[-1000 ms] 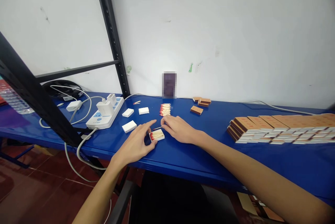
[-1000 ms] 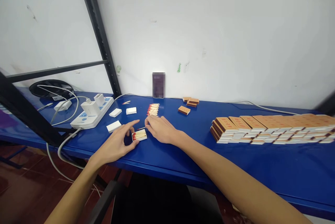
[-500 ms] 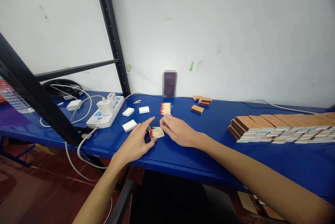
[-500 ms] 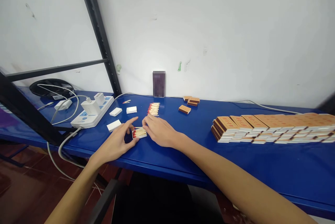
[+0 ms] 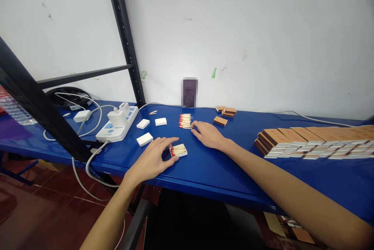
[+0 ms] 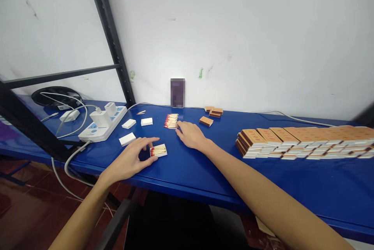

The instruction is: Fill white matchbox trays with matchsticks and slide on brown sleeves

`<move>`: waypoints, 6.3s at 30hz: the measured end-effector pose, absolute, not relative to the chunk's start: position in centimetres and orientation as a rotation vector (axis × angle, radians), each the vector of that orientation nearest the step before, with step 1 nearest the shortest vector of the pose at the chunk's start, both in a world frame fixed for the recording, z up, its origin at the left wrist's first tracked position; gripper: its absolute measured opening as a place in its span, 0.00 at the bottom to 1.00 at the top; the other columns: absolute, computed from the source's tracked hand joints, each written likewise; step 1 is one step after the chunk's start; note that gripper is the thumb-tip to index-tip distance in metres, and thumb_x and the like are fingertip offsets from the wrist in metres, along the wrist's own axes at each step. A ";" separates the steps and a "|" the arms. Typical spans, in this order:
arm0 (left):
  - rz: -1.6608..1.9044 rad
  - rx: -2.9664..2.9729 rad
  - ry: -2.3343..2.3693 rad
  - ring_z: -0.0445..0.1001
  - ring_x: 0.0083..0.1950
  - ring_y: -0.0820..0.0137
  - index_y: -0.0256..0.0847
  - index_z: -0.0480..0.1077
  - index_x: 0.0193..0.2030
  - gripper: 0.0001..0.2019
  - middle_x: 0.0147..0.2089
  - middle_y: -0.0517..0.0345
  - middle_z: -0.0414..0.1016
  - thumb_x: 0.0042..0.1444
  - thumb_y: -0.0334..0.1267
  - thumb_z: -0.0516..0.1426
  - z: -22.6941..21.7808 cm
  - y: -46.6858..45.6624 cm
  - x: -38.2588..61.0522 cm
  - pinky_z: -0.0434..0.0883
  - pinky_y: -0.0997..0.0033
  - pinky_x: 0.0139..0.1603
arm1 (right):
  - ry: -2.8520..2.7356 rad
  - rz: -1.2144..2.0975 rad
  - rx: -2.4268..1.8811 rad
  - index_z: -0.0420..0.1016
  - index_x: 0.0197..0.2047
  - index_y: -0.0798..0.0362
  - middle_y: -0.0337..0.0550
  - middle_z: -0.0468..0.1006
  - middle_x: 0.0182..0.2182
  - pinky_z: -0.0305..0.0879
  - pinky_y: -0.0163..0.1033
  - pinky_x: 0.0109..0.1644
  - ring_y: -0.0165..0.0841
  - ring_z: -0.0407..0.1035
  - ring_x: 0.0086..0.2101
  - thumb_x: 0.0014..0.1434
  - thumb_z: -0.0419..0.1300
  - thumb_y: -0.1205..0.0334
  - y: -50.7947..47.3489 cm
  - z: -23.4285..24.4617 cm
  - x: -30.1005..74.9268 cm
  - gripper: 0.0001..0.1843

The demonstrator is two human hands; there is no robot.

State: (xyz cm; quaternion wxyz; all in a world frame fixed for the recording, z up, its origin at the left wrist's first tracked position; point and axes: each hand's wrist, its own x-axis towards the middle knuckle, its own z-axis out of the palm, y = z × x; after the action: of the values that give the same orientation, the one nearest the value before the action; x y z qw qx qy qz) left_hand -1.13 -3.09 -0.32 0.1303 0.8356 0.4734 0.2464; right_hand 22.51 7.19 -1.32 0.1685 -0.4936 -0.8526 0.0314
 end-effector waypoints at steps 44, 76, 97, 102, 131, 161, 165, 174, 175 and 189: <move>0.729 2.488 1.300 0.68 0.53 0.62 0.53 0.66 0.62 0.19 0.53 0.54 0.67 0.69 0.45 0.44 -0.4 -2.8 -1.4 0.66 0.59 0.56 | -2.273 -0.294 -1.916 0.63 0.50 0.57 0.58 0.71 0.48 0.57 0.48 0.46 0.47 0.67 0.46 0.64 0.46 0.66 8.6 0.5 27.6 0.13; 0.831 2.399 1.320 0.72 0.43 0.66 0.50 0.67 0.60 0.19 0.46 0.57 0.74 0.62 0.40 0.56 -0.5 -2.6 -1.3 0.69 0.65 0.48 | -2.623 0.680 -0.761 0.70 0.43 0.50 0.39 0.74 0.39 0.59 0.36 0.40 0.32 0.66 0.38 0.54 0.66 0.56 3.7 2.6 22.4 0.15; 0.828 2.393 1.220 0.73 0.44 0.66 0.48 0.71 0.55 0.15 0.47 0.57 0.76 0.61 0.37 0.58 -0.1 -2.8 -1.2 0.70 0.64 0.48 | -2.623 0.784 -0.749 0.68 0.43 0.51 0.40 0.73 0.38 0.61 0.37 0.38 0.33 0.67 0.37 0.52 0.67 0.50 2.9 2.6 21.7 0.20; 0.898 2.324 1.107 0.71 0.41 0.70 0.46 0.68 0.52 0.14 0.53 0.55 0.70 0.59 0.32 0.58 -0.1 -3.0 -1.1 0.71 0.66 0.47 | -2.539 0.645 -0.723 0.63 0.38 0.51 0.39 0.71 0.36 0.58 0.37 0.38 0.32 0.64 0.35 0.55 0.65 0.52 2.2 1.2 19.8 0.17; 0.740 2.344 1.256 0.69 0.42 0.66 0.44 0.64 0.51 0.12 0.42 0.57 0.72 0.69 0.42 0.44 0.2 -3.1 -1.1 0.65 0.65 0.45 | -2.533 0.538 -0.590 0.66 0.43 0.51 0.42 0.72 0.40 0.62 0.39 0.45 0.33 0.67 0.39 0.57 0.63 0.59 1.4 0.7 19.9 0.12; 0.917 2.590 2.021 0.66 0.55 0.51 0.44 0.67 0.57 0.18 0.51 0.46 0.70 0.66 0.47 0.47 -0.5 -1.9 -4.6 0.63 0.50 0.54 | -2.796 -0.001 -1.494 0.73 0.27 0.54 0.48 0.71 0.27 0.59 0.45 0.39 0.42 0.69 0.31 0.54 0.62 0.61 1.8 7.5 26.2 0.07; 0.610 2.548 2.187 0.67 0.55 0.47 0.44 0.68 0.57 0.21 0.54 0.45 0.70 0.66 0.49 0.44 -1.1 -1.5 -6.3 0.63 0.45 0.53 | -2.864 -0.037 -1.894 0.74 0.26 0.54 0.45 0.74 0.25 0.57 0.46 0.42 0.42 0.71 0.32 0.53 0.63 0.54 3.1 8.5 29.7 0.11; 0.612 2.578 1.686 0.67 0.56 0.57 0.47 0.69 0.56 0.18 0.55 0.55 0.74 0.66 0.47 0.48 -0.6 -2.0 -4.5 0.63 0.53 0.56 | -2.933 -0.120 -2.108 0.74 0.23 0.55 0.51 0.76 0.28 0.56 0.44 0.44 0.46 0.70 0.43 0.55 0.61 0.49 2.0 7.8 30.3 0.18; 0.618 2.565 1.648 0.67 0.57 0.57 0.48 0.70 0.55 0.17 0.55 0.56 0.74 0.65 0.48 0.49 -0.4 -2.2 -4.0 0.63 0.53 0.58 | -2.922 -0.134 -2.123 0.74 0.22 0.55 0.51 0.76 0.29 0.56 0.44 0.44 0.47 0.69 0.45 0.54 0.62 0.49 2.1 8.0 30.5 0.18; 0.677 2.475 1.352 0.70 0.56 0.62 0.51 0.68 0.57 0.16 0.54 0.58 0.74 0.62 0.41 0.55 0.1 -3.6 -1.7 0.68 0.57 0.58 | -2.534 -0.227 -2.245 0.71 0.55 0.57 0.58 0.75 0.48 0.63 0.39 0.38 0.43 0.72 0.43 0.52 0.65 0.66 15.5 6.6 32.9 0.26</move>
State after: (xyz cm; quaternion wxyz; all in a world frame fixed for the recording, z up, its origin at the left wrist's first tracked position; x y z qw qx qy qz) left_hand -1.69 -3.63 0.12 0.1201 0.8472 0.4628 0.2318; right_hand 32.92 15.55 6.61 -0.1253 -0.6563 -0.7410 -0.0663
